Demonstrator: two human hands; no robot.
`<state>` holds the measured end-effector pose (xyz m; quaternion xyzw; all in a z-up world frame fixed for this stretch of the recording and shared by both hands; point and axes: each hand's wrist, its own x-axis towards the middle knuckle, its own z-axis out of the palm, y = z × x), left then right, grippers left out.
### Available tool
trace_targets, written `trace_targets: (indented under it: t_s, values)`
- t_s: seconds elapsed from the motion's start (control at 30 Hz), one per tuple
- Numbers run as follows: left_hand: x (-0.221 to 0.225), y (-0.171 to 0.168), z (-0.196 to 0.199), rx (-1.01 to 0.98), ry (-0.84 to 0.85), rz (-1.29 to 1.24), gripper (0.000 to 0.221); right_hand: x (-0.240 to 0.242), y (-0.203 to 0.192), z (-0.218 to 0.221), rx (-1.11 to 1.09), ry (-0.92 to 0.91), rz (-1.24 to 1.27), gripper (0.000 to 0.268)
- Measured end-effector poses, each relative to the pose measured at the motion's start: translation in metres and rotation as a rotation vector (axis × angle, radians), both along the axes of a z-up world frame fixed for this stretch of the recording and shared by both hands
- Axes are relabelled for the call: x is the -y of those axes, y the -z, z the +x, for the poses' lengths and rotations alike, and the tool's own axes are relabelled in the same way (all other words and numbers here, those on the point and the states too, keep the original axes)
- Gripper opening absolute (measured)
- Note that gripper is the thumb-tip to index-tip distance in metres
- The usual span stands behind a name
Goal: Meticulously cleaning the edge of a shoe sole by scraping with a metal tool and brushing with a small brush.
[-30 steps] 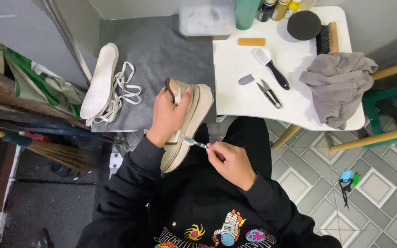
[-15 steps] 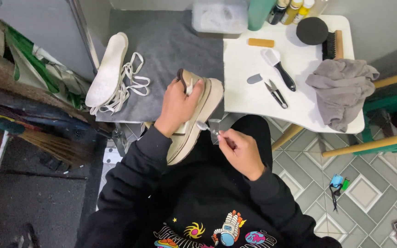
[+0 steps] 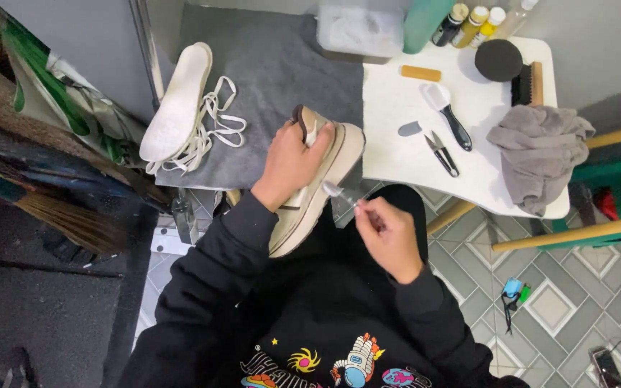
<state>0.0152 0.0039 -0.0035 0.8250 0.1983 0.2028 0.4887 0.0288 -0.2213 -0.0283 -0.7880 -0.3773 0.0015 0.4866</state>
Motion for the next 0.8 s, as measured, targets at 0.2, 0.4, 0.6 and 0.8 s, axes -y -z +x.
trace_targets:
  t_s: [0.2, 0.4, 0.6, 0.8]
  values:
    - [-0.002, 0.008, -0.002, 0.008, -0.004, -0.021, 0.052, -0.002, 0.002, -0.031, -0.112, -0.197, -0.030, 0.008]
    - [-0.008, 0.006, 0.001, 0.035, 0.013, -0.089, 0.050, 0.003, -0.002, 0.017, 0.027, 0.067, 0.043, 0.008]
    - [-0.011, 0.006, -0.003, 0.017, -0.002, -0.082, 0.051, -0.006, -0.002, -0.002, 0.034, -0.065, -0.068, 0.014]
    - [-0.009, 0.001, -0.001, 0.030, 0.011, -0.104, 0.051, 0.004, 0.014, -0.015, -0.133, -0.072, 0.022, 0.008]
